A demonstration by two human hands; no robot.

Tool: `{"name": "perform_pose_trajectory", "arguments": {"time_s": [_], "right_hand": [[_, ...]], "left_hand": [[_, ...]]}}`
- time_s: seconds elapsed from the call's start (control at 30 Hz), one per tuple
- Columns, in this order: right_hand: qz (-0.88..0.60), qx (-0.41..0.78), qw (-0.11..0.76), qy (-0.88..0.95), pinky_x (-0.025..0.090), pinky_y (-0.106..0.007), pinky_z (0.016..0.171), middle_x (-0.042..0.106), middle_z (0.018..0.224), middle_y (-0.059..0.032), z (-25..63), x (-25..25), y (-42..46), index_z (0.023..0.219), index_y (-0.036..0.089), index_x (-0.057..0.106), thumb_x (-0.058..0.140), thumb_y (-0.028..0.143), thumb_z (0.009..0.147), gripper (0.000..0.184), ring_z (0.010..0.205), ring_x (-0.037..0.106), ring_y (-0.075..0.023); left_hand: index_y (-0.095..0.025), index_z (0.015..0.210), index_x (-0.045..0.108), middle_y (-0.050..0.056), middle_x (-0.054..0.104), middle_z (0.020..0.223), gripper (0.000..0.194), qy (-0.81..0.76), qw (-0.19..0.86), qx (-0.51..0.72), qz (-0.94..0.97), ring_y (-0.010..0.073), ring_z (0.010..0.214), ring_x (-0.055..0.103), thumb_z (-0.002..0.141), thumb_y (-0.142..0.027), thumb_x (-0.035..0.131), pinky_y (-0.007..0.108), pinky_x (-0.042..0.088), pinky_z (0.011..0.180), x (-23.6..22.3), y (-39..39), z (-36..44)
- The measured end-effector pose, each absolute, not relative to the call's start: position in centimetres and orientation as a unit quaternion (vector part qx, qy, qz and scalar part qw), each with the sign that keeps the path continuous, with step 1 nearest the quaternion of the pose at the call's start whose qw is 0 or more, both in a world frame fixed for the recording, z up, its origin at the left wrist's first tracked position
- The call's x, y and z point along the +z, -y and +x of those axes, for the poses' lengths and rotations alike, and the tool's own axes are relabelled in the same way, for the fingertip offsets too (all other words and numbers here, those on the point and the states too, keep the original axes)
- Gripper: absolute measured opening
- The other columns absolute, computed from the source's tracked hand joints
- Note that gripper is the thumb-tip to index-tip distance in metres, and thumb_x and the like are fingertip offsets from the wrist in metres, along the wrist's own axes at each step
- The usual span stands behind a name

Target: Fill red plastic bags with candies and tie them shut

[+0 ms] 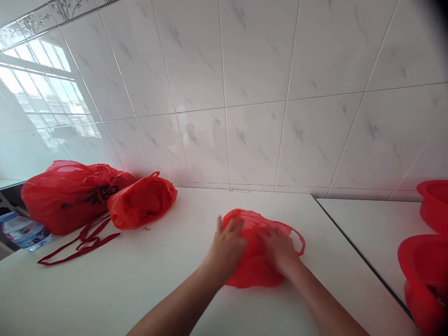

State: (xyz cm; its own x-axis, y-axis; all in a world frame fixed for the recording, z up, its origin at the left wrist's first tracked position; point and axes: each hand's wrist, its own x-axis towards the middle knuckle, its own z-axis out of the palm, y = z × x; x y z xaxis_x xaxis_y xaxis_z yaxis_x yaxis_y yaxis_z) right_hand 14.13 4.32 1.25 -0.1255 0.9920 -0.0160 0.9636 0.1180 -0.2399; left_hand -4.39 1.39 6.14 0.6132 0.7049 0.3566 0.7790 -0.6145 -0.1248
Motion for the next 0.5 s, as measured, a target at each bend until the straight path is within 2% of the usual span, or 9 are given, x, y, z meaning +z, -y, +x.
{"name": "perform_pose_trajectory", "arguments": {"time_s": [0.1, 0.13, 0.2, 0.3, 0.4, 0.5], "right_hand": [[-0.660, 0.105, 0.102, 0.737, 0.031, -0.044, 0.096, 0.043, 0.137, -0.0084, 15.8, 1.3, -4.6, 0.134, 0.030, 0.043, 0.070, 0.051, 0.060, 0.082, 0.128, 0.033, -0.0323], [-0.662, 0.104, 0.113, 0.734, 0.031, -0.044, 0.096, 0.045, 0.135, -0.0086, 16.3, 1.4, -4.7, 0.133, 0.029, 0.045, 0.072, 0.050, 0.058, 0.082, 0.127, 0.034, -0.0319], [-0.667, 0.090, 0.124, 0.729, 0.032, -0.047, 0.095, 0.049, 0.131, -0.0093, 16.8, 1.8, -4.8, 0.127, 0.028, 0.051, 0.074, 0.046, 0.055, 0.078, 0.126, 0.035, -0.0337], [-0.682, 0.051, 0.117, 0.720, 0.033, -0.052, 0.091, 0.057, 0.119, -0.0111, 16.9, 2.9, -4.6, 0.114, 0.024, 0.061, 0.072, 0.037, 0.058, 0.058, 0.118, 0.044, -0.0365], [-0.684, 0.022, 0.122, 0.718, 0.040, -0.044, 0.081, 0.064, 0.104, -0.0117, 16.2, 4.3, -4.0, 0.110, 0.020, 0.062, 0.062, 0.023, 0.070, 0.041, 0.101, 0.056, -0.0308], [-0.654, -0.002, 0.157, 0.740, 0.044, -0.036, 0.072, 0.065, 0.098, -0.0114, 14.8, 5.0, -3.2, 0.102, 0.018, 0.064, 0.051, 0.015, 0.078, 0.027, 0.091, 0.060, -0.0261]], "left_hand": [[-0.021, 0.101, 0.061, 0.016, 0.046, 0.134, 0.051, 0.501, 0.131, -0.107, -0.849, 0.0321, 0.133, 0.029, 0.060, 0.006, 0.050, 0.070, 0.018, 0.101, 5.6, -2.8, -6.4], [-0.023, 0.109, 0.058, 0.016, 0.045, 0.134, 0.060, 0.497, 0.125, -0.107, -0.852, 0.0313, 0.134, 0.028, 0.059, 0.007, 0.048, 0.069, 0.018, 0.101, 5.6, -3.0, -6.9], [-0.026, 0.116, 0.054, 0.013, 0.042, 0.137, 0.067, 0.472, 0.111, -0.126, -0.866, 0.0304, 0.134, 0.027, 0.058, 0.008, 0.044, 0.066, 0.020, 0.102, 5.7, -3.0, -7.1], [-0.026, 0.115, 0.053, 0.011, 0.043, 0.135, 0.060, 0.440, 0.095, -0.169, -0.877, 0.0291, 0.130, 0.033, 0.065, 0.005, 0.045, 0.058, 0.024, 0.105, 5.5, -2.6, -6.3], [-0.026, 0.115, 0.052, 0.010, 0.046, 0.132, 0.047, 0.453, 0.104, -0.227, -0.856, 0.0280, 0.125, 0.038, 0.073, -0.003, 0.049, 0.053, 0.026, 0.105, 4.6, -2.4, -5.4], [-0.026, 0.114, 0.052, 0.010, 0.044, 0.133, 0.040, 0.490, 0.089, -0.279, -0.821, 0.0295, 0.125, 0.037, 0.076, -0.013, 0.057, 0.049, 0.032, 0.102, 3.2, -2.6, -5.1]]}}
